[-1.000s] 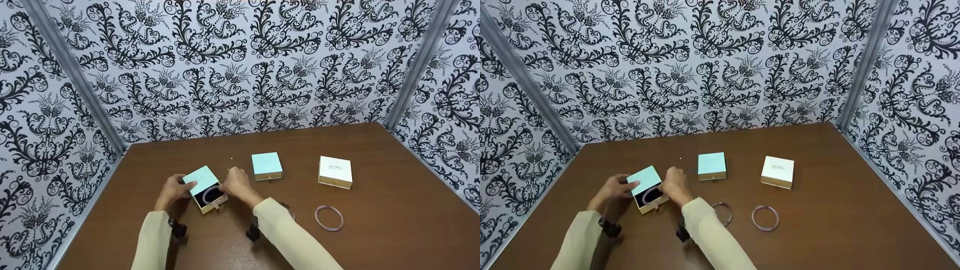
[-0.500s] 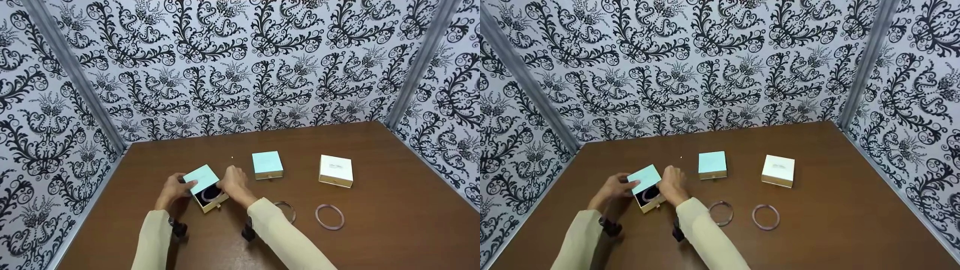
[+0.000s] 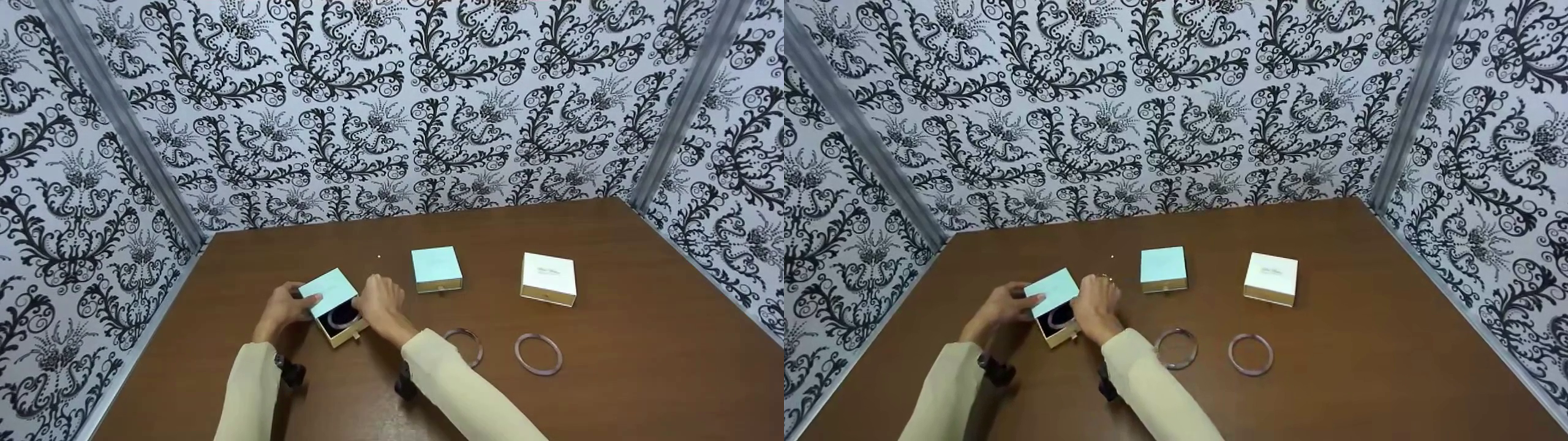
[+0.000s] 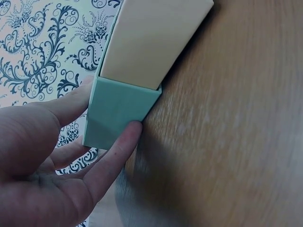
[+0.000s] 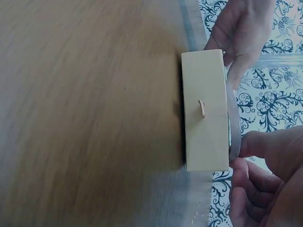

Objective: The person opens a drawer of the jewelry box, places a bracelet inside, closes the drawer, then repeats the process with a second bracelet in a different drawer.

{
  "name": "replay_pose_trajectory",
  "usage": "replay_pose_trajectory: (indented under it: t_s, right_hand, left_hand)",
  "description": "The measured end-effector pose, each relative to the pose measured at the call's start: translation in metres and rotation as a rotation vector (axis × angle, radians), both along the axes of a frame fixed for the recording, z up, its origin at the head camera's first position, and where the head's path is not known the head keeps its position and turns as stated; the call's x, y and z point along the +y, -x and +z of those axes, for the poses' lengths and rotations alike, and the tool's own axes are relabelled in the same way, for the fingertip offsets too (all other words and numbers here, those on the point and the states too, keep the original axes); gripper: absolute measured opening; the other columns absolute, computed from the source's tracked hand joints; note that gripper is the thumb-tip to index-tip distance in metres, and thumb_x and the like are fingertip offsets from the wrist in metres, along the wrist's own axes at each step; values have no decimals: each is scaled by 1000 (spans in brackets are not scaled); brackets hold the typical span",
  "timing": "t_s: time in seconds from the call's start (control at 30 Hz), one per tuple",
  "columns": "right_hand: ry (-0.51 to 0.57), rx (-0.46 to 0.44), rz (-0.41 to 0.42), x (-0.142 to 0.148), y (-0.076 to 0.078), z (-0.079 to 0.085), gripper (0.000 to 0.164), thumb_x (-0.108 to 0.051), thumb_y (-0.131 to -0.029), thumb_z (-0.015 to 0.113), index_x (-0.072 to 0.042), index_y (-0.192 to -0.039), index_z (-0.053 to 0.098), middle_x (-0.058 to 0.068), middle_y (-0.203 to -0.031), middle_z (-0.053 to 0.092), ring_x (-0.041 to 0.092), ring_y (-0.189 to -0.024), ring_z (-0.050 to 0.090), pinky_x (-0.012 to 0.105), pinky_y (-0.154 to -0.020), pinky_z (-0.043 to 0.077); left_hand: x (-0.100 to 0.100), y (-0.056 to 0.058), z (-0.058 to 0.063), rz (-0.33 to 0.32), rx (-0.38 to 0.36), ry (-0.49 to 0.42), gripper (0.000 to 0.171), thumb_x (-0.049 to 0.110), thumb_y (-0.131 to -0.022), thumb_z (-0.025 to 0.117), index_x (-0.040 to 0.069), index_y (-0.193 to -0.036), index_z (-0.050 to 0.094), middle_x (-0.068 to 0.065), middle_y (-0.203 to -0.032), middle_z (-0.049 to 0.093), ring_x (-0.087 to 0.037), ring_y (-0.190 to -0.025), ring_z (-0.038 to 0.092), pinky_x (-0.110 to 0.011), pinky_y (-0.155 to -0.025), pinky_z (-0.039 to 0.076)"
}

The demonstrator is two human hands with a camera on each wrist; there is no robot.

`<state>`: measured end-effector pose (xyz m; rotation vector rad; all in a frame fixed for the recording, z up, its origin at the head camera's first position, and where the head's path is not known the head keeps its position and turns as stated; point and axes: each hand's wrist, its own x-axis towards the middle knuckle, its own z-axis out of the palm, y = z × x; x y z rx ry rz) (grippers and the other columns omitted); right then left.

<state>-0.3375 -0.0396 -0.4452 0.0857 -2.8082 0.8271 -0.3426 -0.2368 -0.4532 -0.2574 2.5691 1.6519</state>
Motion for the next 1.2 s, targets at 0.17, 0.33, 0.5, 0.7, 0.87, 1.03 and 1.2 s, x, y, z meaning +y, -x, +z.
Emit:
replay_pose_trajectory:
  t_s: [0.17, 0.33, 0.5, 0.7, 0.87, 1.03, 1.2]
  right_hand:
    - [-34, 48, -10, -3, -3, -2, 55, -21, -79, 79, -19, -50, 33, -5, -56, 40, 14, -57, 43, 34, -51, 41]
    - [-77, 102, -18, -6, -5, -2, 55, -19, -78, 78, -20, -51, 30, -6, -57, 38, 13, -55, 40, 34, -51, 41]
    - [-97, 128, -24, -9, -8, -3, 51, -17, -78, 76, -19, -51, 32, -4, -57, 45, 13, -55, 43, 35, -51, 43]
    - [-89, 139, -39, -11, -8, -3, 47, -16, -78, 78, -19, -51, 38, -5, -59, 51, 12, -56, 48, 37, -52, 46]
    - [-76, 146, -30, -12, -7, -4, 52, -13, -81, 75, -20, -51, 33, -6, -56, 39, 11, -55, 38, 32, -49, 39]
    - [-100, 142, -45, -13, -5, -7, 56, -15, -82, 74, -21, -51, 28, -6, -54, 40, 10, -53, 38, 31, -48, 39]
    - [-100, 140, -54, -14, -4, -11, 58, -23, -81, 82, -20, -49, 33, -5, -54, 49, 11, -54, 48, 37, -53, 50]
  left_hand:
    - [0, -1, 0, -11, 4, -4, 60, 11, -93, 71, -11, -141, 43, -36, -140, 48, -23, -93, 65, -38, -76, 62]
    - [-1, -1, 1, -12, 11, 25, 61, 13, -93, 72, -11, -141, 42, -36, -140, 48, -28, -99, 65, -38, -77, 62]
    - [1, -1, 1, -8, 14, 21, 61, 14, -93, 72, -11, -140, 43, -36, -138, 49, -27, -98, 65, -38, -77, 62]
    - [2, -2, 3, -7, 9, -2, 62, 12, -93, 72, -12, -141, 42, -36, -139, 48, -25, -96, 65, -40, -79, 62]
    - [1, -3, 3, -8, 11, -22, 61, 10, -93, 71, -12, -141, 42, -37, -140, 47, -24, -94, 65, -41, -79, 62]
    - [1, -3, 2, -20, 10, -59, 58, 8, -93, 70, -12, -139, 41, -37, -139, 47, -17, -83, 66, -40, -75, 62]
    - [0, -2, 0, -10, 11, -71, 57, 7, -93, 70, -12, -139, 41, -37, -137, 47, -17, -81, 65, -39, -74, 62]
